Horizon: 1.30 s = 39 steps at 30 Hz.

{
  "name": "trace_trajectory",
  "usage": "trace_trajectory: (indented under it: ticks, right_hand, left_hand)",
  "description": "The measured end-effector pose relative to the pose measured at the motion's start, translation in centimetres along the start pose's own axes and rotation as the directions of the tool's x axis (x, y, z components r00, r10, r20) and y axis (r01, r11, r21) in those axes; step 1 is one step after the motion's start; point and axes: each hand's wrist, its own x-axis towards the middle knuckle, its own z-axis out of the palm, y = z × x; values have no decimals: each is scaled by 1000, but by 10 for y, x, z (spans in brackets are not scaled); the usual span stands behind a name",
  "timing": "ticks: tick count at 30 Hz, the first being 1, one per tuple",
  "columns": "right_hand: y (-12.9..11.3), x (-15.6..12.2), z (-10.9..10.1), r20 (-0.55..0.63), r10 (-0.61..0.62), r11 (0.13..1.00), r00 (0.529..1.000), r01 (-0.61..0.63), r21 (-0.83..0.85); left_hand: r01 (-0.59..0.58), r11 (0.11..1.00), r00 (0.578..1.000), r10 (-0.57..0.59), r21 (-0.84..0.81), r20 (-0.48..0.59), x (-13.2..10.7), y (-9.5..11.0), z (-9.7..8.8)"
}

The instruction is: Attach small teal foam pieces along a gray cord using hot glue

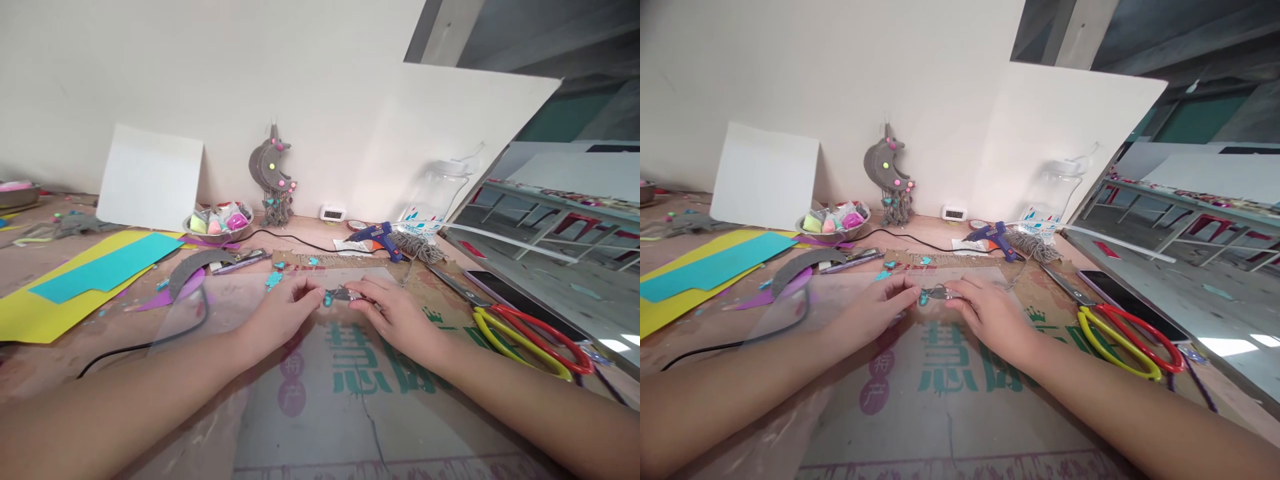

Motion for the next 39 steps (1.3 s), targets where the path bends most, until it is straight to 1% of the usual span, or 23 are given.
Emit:
trace_trajectory:
  ticks: [3, 7, 10, 14, 15, 17, 19, 20, 22, 26, 30, 35, 39]
  right_hand:
    - [-1, 0, -1, 13, 25, 998, 1000, -26, 61]
    - [1, 2, 0, -8, 134, 978, 991, -131, 160]
    - [5, 4, 4, -27, 178, 975, 984, -172, 143]
    - [7, 6, 6, 30, 133, 988, 991, -135, 73]
    - [5, 7, 4, 13, 114, 991, 993, -114, 76]
    - [-2, 7, -2, -65, 85, 990, 994, -78, 114]
    - [-11, 7, -8, -105, 91, 979, 990, -70, 190]
    - [-16, 7, -11, -95, 106, 969, 990, -81, 235]
    - [-25, 7, -14, -37, 151, 937, 988, -131, 323]
    - [-33, 7, -10, 48, 198, 883, 979, -199, 425]
    - [-32, 8, -4, 66, 191, 870, 979, -200, 450]
    - [-32, 7, -3, 76, 172, 857, 982, -187, 481]
    - [-31, 7, -2, 73, 207, 815, 976, -214, 539]
  left_hand:
    - [-21, 1000, 1000, 21, 18, -7, 0, 0, 0]
    - [-20, 1000, 999, 21, 18, -37, 1, -4, 0]
    - [-22, 999, 999, 23, 31, -30, 1, -5, 0]
    - [-40, 996, 999, 42, 75, -24, 0, -4, -2]
    - [-52, 995, 998, 54, 87, -21, 0, -4, -2]
    - [-80, 992, 997, 82, 99, -9, -1, -2, -2]
    - [-95, 990, 995, 95, 104, 2, -2, 0, -2]
    - [-93, 990, 996, 93, 108, 4, -3, 2, -2]
    - [-79, 989, 997, 78, 122, 8, -4, 4, -1]
    - [-66, 985, 998, 63, 159, 24, -6, 7, 0]
    - [-75, 981, 997, 69, 181, 39, -7, 6, 0]
    - [-73, 975, 995, 58, 212, 77, -8, 5, 1]
    - [-132, 971, 989, 115, 197, 95, -7, 3, 0]
